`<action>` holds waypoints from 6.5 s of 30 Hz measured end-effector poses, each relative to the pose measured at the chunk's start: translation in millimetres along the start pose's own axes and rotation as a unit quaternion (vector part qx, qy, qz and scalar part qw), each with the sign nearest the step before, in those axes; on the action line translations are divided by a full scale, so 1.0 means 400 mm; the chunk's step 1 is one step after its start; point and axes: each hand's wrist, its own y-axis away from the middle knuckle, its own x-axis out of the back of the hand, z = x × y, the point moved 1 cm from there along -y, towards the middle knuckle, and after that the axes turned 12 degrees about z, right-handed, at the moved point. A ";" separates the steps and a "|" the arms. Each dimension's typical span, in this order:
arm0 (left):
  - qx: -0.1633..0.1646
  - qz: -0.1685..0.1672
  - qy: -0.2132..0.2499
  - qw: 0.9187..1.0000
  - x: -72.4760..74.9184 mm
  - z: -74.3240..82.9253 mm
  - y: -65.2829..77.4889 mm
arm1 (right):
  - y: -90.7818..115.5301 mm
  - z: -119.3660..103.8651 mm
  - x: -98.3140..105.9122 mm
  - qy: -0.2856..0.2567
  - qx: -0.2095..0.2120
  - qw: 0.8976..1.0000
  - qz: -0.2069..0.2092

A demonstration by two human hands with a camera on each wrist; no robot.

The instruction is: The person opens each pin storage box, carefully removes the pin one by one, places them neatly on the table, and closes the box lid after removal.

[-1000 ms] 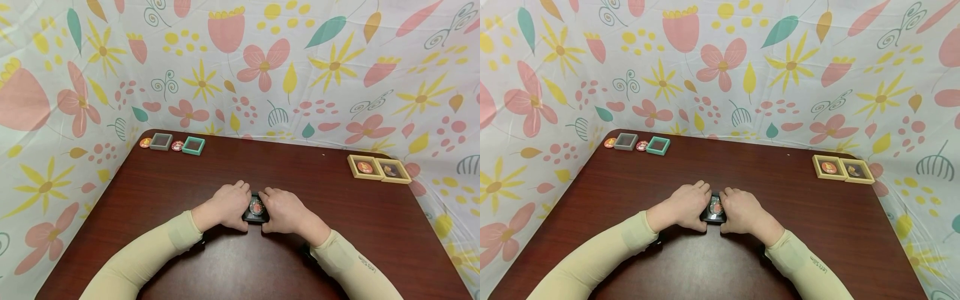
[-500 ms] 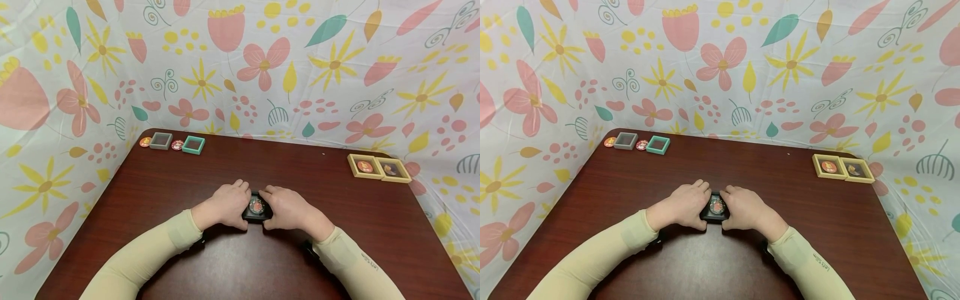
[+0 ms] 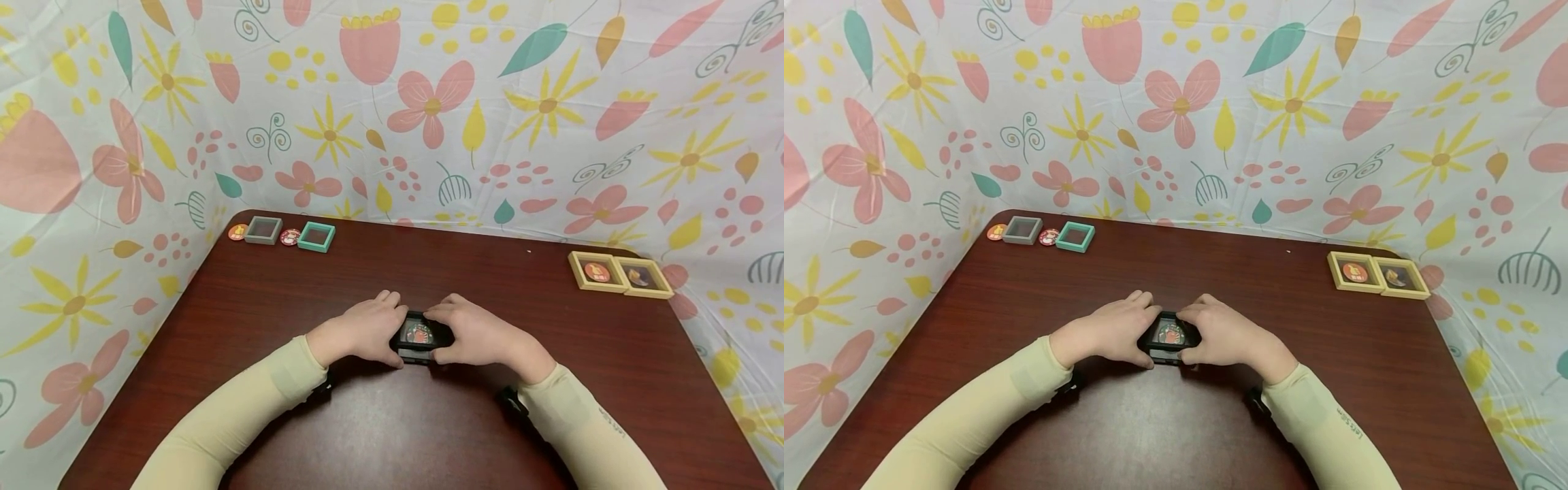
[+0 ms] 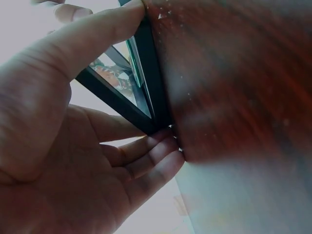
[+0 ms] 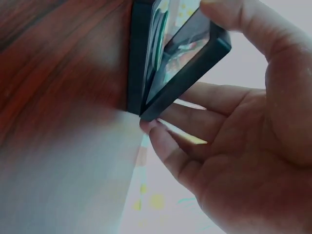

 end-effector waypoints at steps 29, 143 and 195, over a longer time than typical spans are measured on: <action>0.003 0.088 0.023 0.996 -0.004 -0.014 -0.006 | 0.003 0.114 0.039 -0.182 -0.145 0.972 -0.016; -0.074 0.164 0.086 0.980 0.056 0.015 0.002 | 0.070 0.025 -0.016 0.057 -0.044 0.994 0.087; -0.078 0.090 -0.048 0.992 0.027 0.066 -0.029 | 0.082 0.015 -0.018 0.059 -0.054 0.992 0.095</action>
